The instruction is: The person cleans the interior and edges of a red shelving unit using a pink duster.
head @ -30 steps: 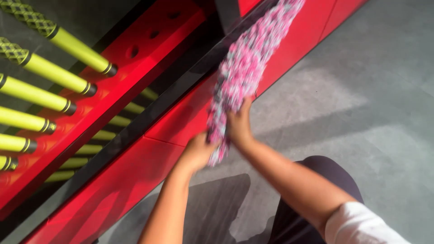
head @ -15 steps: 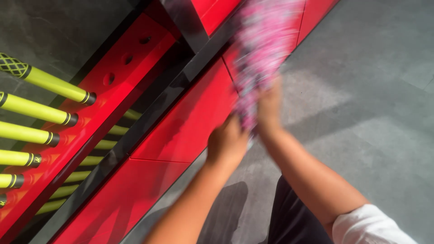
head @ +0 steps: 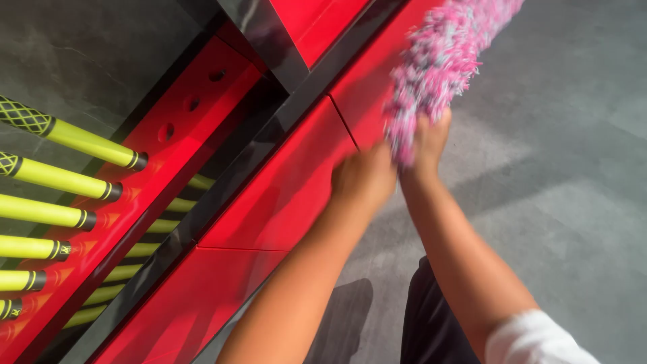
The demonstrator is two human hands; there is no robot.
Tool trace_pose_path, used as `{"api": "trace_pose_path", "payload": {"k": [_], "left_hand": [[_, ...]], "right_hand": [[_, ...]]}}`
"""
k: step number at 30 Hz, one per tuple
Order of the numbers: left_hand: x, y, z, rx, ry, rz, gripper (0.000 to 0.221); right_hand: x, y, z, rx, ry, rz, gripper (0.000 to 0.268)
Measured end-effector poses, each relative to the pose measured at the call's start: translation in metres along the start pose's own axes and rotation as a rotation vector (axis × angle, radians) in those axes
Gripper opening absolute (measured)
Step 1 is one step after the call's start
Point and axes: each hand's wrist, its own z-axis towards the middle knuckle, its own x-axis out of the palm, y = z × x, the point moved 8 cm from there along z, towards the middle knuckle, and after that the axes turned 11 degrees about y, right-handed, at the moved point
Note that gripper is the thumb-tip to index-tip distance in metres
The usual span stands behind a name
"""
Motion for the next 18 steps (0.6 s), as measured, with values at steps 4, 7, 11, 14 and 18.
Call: {"api": "trace_pose_path", "payload": {"k": [4,7,11,14,18], "left_hand": [[-0.01,0.027,-0.081,0.017,-0.248,-0.067,0.018],[0.012,0.073,-0.072,-0.358,0.073,-0.182,0.027],[-0.004,0.067,-0.001,-0.314,0.093,-0.03,0.023],[-0.021,0.04,0.053,-0.264,0.089,0.046,0.022],[-0.022,0.011,0.047,-0.284,0.159,-0.095,0.022]], "right_hand": [[0.047,-0.003,-0.055,-0.199,0.153,-0.599,0.054],[0.058,-0.069,-0.042,0.179,0.106,-0.293,0.059],[0.038,-0.07,0.035,-0.116,0.079,-0.381,0.066],[0.018,-0.077,0.088,0.045,0.036,-0.027,0.064],[0.011,-0.033,0.081,0.095,0.037,0.171,0.052]]}}
